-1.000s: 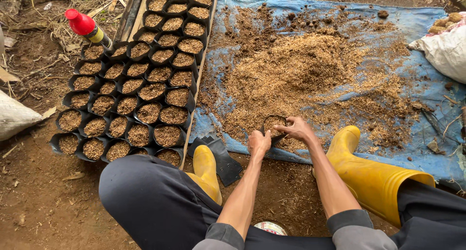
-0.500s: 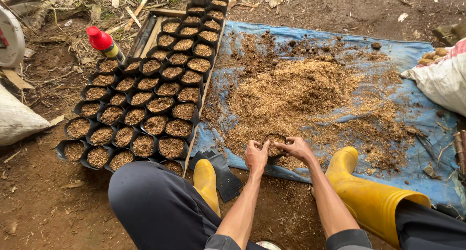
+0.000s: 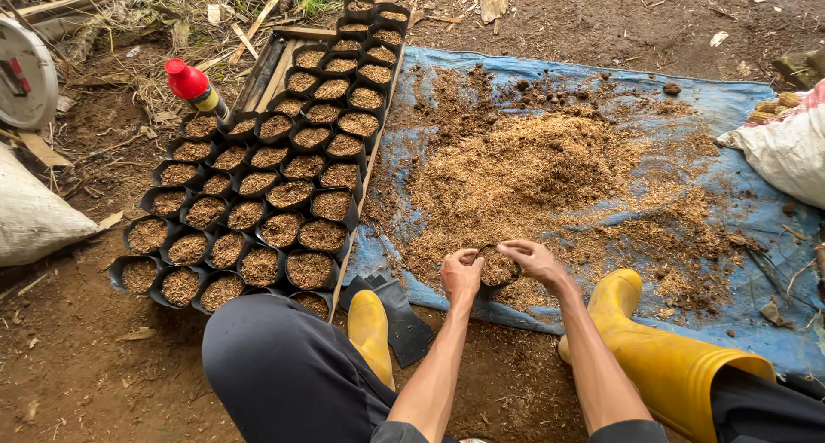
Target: The person fills small black polybags with a soil and husk mixture by hand and then places plant cuttings into the filled bags.
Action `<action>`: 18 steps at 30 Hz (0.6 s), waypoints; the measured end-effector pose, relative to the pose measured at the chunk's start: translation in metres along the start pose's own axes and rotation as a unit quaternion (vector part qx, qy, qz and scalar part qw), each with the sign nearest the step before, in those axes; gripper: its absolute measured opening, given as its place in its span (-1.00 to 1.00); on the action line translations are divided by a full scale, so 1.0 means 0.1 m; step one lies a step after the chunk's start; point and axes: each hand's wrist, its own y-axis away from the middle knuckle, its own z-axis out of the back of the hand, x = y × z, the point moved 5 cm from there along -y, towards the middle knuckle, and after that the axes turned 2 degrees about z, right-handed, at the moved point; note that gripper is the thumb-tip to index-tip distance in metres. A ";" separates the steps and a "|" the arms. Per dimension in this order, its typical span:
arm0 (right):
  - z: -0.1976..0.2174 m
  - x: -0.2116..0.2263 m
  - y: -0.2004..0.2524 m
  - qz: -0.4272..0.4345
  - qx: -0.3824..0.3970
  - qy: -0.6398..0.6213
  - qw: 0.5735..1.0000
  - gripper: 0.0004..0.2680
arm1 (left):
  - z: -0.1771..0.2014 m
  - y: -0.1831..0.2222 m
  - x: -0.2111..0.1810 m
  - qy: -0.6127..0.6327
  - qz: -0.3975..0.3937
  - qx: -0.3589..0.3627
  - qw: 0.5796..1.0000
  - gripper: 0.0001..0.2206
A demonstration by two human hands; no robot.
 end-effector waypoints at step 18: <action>-0.10 -0.55 -0.44 0.031 -0.053 0.048 0.997 -0.77 | -0.02 0.03 -0.01 0.010 -0.009 0.035 0.999 -0.85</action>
